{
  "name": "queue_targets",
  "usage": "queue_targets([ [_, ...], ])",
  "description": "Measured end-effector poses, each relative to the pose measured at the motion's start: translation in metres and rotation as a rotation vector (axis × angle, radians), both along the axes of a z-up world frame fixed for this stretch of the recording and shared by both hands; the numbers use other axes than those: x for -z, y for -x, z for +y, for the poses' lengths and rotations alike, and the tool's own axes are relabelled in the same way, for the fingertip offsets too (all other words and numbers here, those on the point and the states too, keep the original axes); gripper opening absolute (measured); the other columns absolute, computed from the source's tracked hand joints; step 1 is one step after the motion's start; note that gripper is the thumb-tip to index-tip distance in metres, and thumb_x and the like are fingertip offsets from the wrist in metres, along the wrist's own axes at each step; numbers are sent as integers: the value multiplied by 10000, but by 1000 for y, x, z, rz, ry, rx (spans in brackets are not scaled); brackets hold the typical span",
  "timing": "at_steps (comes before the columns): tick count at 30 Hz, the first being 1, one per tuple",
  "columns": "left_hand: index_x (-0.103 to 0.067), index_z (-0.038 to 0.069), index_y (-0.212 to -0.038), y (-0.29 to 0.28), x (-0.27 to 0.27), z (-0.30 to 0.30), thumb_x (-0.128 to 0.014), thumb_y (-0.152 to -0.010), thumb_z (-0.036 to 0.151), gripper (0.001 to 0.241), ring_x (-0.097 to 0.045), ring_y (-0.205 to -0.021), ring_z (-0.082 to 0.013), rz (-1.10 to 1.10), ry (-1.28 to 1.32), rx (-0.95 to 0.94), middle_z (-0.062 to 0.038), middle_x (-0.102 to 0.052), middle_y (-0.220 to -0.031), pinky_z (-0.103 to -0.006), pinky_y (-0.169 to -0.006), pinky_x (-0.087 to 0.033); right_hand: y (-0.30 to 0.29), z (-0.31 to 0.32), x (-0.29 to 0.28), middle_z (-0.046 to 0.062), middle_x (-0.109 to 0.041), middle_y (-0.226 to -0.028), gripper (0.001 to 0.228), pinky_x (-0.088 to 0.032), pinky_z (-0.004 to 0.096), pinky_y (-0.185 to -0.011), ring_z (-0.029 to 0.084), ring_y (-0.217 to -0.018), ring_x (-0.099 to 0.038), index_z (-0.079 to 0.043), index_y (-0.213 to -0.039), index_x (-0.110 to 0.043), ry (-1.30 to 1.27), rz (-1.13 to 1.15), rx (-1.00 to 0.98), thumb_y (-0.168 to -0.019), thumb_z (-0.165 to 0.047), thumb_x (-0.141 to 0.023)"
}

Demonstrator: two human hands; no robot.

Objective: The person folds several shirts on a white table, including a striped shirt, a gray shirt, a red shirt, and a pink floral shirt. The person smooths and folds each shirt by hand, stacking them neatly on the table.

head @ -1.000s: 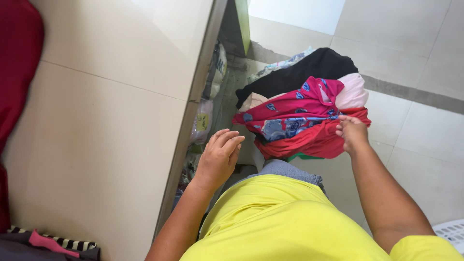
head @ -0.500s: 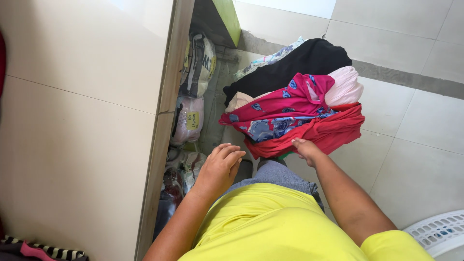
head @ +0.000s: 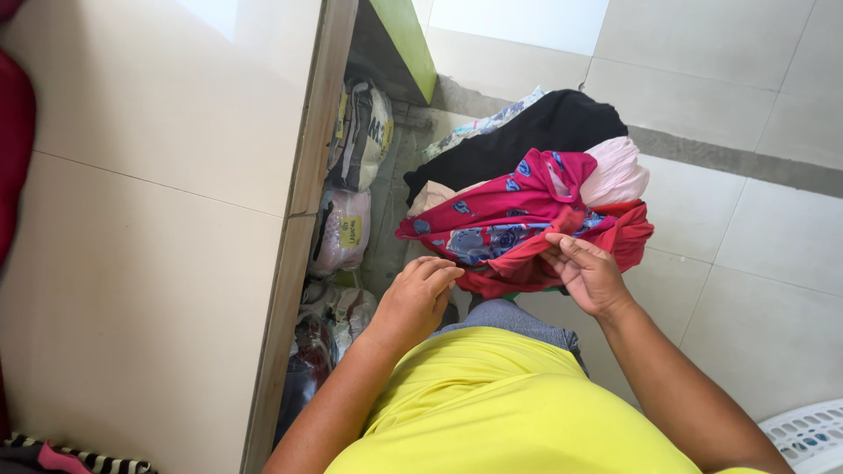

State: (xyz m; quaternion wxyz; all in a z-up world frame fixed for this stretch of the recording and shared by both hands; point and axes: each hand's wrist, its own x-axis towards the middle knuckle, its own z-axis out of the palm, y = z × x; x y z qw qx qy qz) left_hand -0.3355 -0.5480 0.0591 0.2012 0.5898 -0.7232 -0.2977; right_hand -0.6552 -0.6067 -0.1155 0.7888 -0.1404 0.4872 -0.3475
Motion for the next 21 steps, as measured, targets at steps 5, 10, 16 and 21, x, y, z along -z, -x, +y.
queue_targets([
  [5, -656, 101, -1252, 10, -6, -7, -659, -951, 111, 301, -603, -1224, -331, 48, -3, -10, -98, -679, -1256, -439, -1020, -505, -23, -19, -81, 190, -661, -1347, 262, -418, 472, -1231, 305, -1317, -632, 43, -1298, -664, 150, -483, 47, -1118, -118, -561],
  [10, -517, 89, -1430, 18, -28, -19, -736, -924, 242, 572, -493, -1337, -382, 153, -116, -21, -174, -572, -1396, -473, -1087, -423, -44, -20, -140, 200, -672, -1348, 309, -442, 461, -1179, 312, -1297, -642, 54, -1297, -664, 336, -470, -138, -1085, -138, -547],
  [16, -465, 66, -1481, 27, -7, -14, -832, -822, 338, 801, -396, -1431, -394, 292, -255, 85, -195, -505, -1485, -486, -1162, -349, -74, -10, -189, 140, -675, -1291, 280, -461, 372, -1093, 239, -1238, -624, 74, -1241, -709, 511, -367, -438, -1067, -99, -575],
  [21, -566, 100, -1439, 24, -3, -12, -755, -888, 301, 616, -595, -1352, -259, 549, -263, 91, -128, -631, -1424, -380, -1149, -484, -93, -27, -233, 79, -691, -1178, 259, -491, 305, -1004, 190, -1103, -642, 12, -1219, -761, 924, -192, -916, -1037, -117, -630],
])
